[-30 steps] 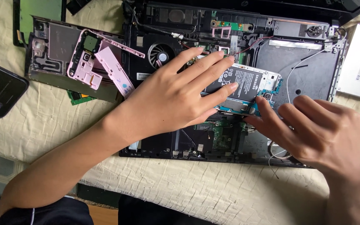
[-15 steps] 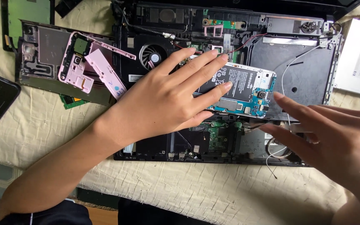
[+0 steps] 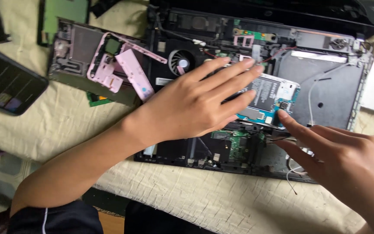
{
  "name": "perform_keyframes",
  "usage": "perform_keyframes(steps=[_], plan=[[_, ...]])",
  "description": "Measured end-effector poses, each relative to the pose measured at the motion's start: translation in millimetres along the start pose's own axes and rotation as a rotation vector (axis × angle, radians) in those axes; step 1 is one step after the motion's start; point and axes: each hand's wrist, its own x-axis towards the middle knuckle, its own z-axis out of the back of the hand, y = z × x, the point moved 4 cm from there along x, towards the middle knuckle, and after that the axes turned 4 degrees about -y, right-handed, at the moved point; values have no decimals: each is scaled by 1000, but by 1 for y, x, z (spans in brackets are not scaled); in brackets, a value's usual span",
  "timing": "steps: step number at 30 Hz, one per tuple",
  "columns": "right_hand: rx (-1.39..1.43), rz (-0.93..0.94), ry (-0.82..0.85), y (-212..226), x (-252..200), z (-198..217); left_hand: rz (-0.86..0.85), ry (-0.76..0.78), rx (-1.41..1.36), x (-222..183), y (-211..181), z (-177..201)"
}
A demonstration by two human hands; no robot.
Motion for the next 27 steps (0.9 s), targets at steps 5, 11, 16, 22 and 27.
perform_keyframes(steps=[5,11,16,22,27], plan=[[27,-10,19,-5,-1,-4,-5,74,-24,-6,1,-7],[13,-38,66,-7,3,-7,-34,91,-17,-8,1,-12],[-8,-56,76,-5,6,-6,-41,48,-34,-9,0,-9],[23,-36,201,-15,7,3,-8,116,-137,-6,-2,-10],[-40,-119,112,-24,7,4,4,125,-144,-6,-2,-7]])
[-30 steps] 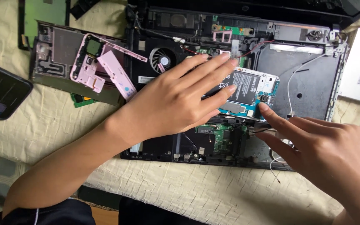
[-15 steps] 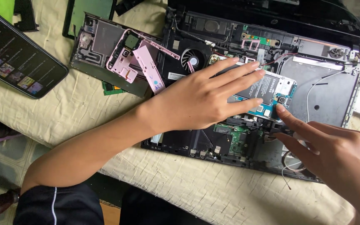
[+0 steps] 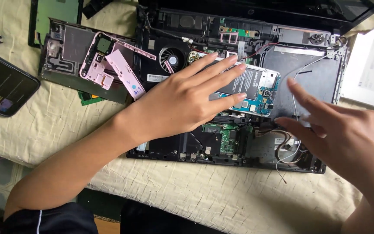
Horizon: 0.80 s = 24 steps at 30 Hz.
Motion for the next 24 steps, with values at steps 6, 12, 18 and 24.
perform_keyframes(steps=[6,12,18,24], plan=[[1,36,9,13,9,4,3,5,-16,2,0,2],[6,80,-56,6,7,2,122,88,-313,4,9,0],[213,177,-158,9,3,18,129,36,-257,-2,18,17],[93,90,-61,0,-18,-7,97,-65,-172,0,16,15]])
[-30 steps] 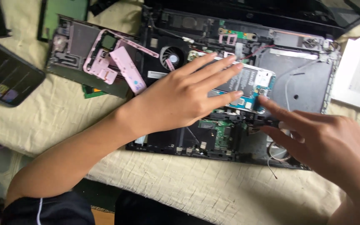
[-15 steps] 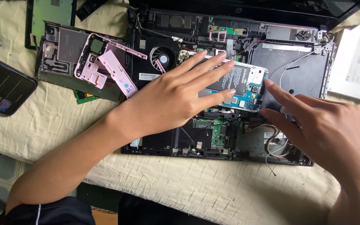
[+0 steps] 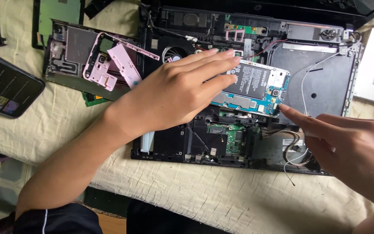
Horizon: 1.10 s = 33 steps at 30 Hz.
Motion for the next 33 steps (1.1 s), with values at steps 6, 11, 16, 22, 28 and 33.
perform_keyframes(steps=[6,11,16,22,28,33], plan=[[-60,-114,62,-1,-7,-17,2,-6,-12,-5,5,-6],[-37,-78,30,-2,-8,-20,-1,-29,2,-5,5,-10],[-77,-51,-5,4,-5,-15,-16,-31,1,-3,5,-10],[-112,-47,15,14,-1,-12,-52,-59,58,-3,5,-2],[-141,-107,93,9,0,-17,-83,-23,-12,-3,18,0],[-80,-118,98,9,4,-14,-46,-37,-49,-3,26,13]])
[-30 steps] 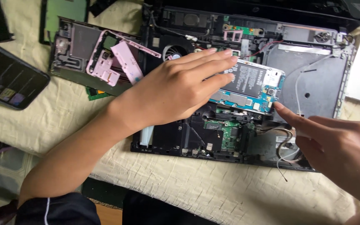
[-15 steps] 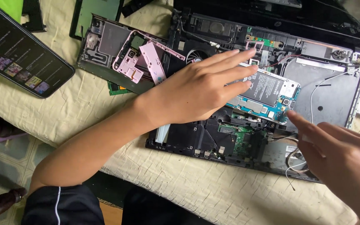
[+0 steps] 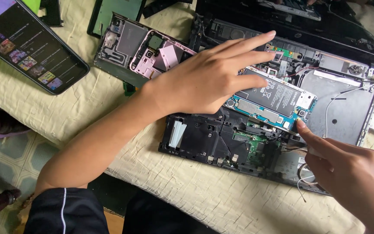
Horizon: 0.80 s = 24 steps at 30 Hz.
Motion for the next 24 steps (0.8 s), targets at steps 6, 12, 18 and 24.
perform_keyframes(steps=[6,12,18,24], plan=[[34,-8,-15,-2,2,0,8,-15,-98,2,2,7],[35,-77,34,0,2,3,12,-126,-331,3,7,21],[10,-43,24,0,3,4,83,-192,-300,4,5,41],[13,-17,-6,0,3,4,170,-123,-255,1,15,24]])
